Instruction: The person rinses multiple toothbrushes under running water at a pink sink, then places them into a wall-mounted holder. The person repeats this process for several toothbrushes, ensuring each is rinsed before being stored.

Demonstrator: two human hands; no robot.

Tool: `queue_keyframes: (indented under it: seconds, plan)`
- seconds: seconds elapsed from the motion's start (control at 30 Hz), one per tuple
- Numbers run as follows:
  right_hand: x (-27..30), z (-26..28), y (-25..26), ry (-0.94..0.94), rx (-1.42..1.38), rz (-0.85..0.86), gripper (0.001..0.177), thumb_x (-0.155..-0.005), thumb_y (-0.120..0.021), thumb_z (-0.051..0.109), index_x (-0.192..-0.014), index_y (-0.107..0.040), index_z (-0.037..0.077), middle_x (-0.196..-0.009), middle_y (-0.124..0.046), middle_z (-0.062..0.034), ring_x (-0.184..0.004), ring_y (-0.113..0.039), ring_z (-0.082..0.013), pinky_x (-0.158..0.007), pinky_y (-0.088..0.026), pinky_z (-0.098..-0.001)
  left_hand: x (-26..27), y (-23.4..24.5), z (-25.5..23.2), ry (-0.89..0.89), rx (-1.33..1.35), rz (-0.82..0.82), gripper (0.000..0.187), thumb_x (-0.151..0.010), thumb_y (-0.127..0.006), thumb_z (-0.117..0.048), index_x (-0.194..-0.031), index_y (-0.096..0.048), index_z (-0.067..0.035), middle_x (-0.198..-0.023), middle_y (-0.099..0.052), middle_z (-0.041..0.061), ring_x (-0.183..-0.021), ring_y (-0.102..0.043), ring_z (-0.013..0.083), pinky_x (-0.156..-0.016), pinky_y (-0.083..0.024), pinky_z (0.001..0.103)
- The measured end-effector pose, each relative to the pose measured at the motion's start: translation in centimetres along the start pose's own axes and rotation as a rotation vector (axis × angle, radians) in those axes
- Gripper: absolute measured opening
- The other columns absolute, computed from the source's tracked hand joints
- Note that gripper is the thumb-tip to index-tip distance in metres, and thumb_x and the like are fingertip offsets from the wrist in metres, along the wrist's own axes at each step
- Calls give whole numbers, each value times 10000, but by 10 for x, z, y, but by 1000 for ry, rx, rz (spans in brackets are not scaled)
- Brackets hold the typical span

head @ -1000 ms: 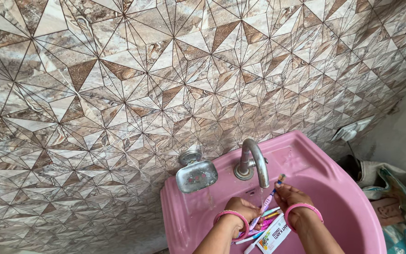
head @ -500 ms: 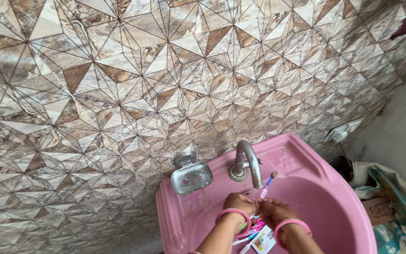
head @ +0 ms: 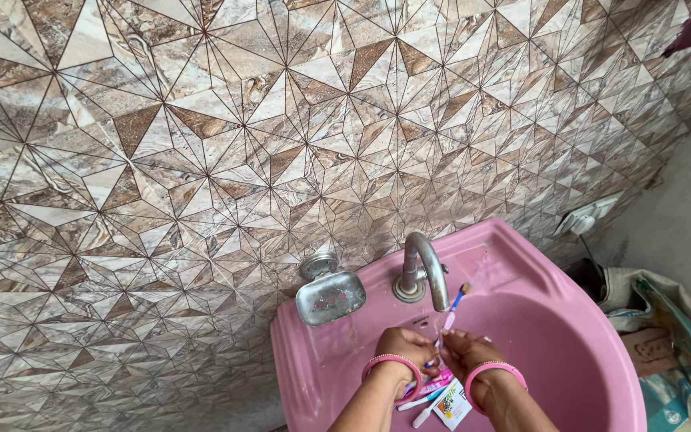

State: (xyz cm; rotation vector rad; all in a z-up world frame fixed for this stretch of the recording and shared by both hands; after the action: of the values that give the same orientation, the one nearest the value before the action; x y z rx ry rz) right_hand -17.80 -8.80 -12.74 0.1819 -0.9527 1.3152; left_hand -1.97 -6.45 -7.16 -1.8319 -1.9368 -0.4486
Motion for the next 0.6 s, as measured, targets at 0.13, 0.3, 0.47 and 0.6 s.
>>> queue_keyframes:
  seconds: [0.13, 0.3, 0.47, 0.6]
  plan:
    - [13, -2, -4, -22, -16, -7, 100, -963, -662, 66, -1036, -697, 8, -932, -713, -100, -796, -675, -161, -757, -631, -293, 17, 4, -12, -46, -176, -142, 203, -791, -865, -41, -868, -723, 82, -806, -749, 156, -653, -704, 190, -579, -582, 325]
    - [14, 1, 1, 22, -8, 14, 139, -942, -635, -35, -1064, -670, 22, -983, -709, -105, -865, -699, -199, -786, -631, -318, 32, 0, -26, -282, -446, -196, 242, -711, -893, -4, -922, -777, 16, -861, -801, 153, -704, -740, 147, -674, -590, 274]
    - [8, 11, 8, 7, -5, 106, 287, -930, -640, -12, -1210, -694, 14, -974, -698, -78, -858, -666, -160, -762, -607, -267, 25, 0, -6, -14, -164, -39, 308, -802, -726, 108, -1103, -739, 46, -895, -779, 181, -659, -757, 188, -589, -617, 295]
    - [18, 7, 9, 4, 44, 69, 431, -926, -639, -10, -1349, -634, 72, -984, -684, -66, -861, -650, -155, -761, -603, -281, 20, -6, 1, -20, -102, -28, 329, -805, -683, 150, -1127, -732, 103, -878, -768, 205, -648, -733, 193, -562, -585, 302]
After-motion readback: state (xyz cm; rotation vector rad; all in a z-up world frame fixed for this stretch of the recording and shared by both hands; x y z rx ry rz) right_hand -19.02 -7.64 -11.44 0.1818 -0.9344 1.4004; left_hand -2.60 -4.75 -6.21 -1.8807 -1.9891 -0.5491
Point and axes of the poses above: each hand's wrist, its own x-axis away from the middle knuckle, its own y-axis out of the back of the hand, z = x × y, the point moved 4 cm from there along -x, towards the middle knuckle
